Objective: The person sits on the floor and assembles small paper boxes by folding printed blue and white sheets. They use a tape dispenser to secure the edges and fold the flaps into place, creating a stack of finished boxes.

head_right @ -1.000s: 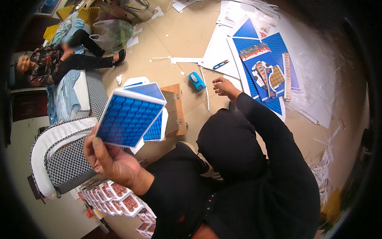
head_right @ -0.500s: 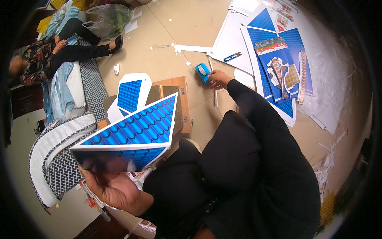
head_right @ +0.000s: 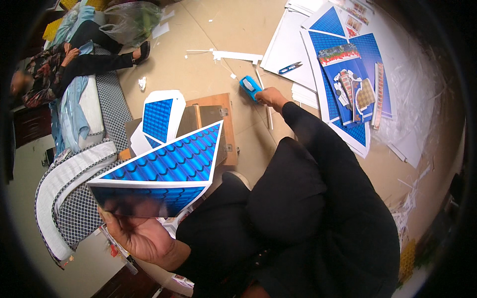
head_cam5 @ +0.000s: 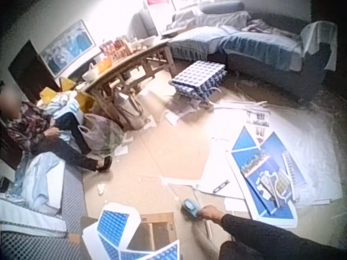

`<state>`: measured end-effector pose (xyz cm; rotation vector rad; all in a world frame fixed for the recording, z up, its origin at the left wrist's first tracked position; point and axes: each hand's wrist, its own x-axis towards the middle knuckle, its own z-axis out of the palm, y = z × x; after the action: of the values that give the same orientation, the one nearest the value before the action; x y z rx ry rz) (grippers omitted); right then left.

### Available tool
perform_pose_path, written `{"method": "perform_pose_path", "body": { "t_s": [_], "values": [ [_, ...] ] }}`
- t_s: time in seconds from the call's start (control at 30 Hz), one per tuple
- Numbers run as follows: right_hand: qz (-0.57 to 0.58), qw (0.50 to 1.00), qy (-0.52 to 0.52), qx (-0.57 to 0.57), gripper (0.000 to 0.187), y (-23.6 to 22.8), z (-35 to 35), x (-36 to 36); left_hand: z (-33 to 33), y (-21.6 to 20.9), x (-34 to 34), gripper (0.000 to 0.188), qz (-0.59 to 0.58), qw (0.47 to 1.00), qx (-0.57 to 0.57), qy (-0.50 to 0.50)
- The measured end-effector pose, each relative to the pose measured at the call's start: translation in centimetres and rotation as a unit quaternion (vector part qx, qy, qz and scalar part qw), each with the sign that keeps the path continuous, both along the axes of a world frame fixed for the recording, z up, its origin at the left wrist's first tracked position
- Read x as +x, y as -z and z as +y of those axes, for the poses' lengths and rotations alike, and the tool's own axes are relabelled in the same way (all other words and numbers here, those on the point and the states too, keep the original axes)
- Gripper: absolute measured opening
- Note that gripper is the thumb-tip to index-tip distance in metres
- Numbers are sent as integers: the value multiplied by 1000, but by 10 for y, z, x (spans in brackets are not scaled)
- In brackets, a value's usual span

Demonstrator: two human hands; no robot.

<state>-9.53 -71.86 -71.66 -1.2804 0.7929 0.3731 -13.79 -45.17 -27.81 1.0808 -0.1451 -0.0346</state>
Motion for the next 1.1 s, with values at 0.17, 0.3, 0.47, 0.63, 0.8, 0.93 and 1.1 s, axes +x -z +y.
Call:
{"method": "perform_pose_path", "body": {
  "t_s": [0.17, 0.3, 0.47, 0.63, 0.8, 0.93, 1.1],
  "values": [
    [-87, 994, 47, 52, 23, 19, 5, -26, -8, 4, 4, 25, 10, 1000, -9, 2],
    [-68, 993, 61, 72, 21, 13, 10, -34, -12, 4, 4, 26, 14, 1000, -16, 12],
    [-47, 994, 78, 64, 20, 26, 9, -44, -16, 4, 5, 26, 16, 1000, -17, 6],
    [-30, 990, 102, 94, 26, 20, 14, -53, -15, 7, 5, 24, 20, 1000, -3, 0],
    [-24, 996, 59, 60, 24, 26, 12, -57, -27, 11, 3, 17, 13, 996, 35, -86],
    [-32, 996, 68, 54, 21, 24, 15, -58, -32, 9, 3, 19, -1, 983, 98, -155],
    [-7, 998, 55, -15, 29, 17, 15, -51, -31, 12, 2, 19, 1, 992, 50, -119]
  ]
}}
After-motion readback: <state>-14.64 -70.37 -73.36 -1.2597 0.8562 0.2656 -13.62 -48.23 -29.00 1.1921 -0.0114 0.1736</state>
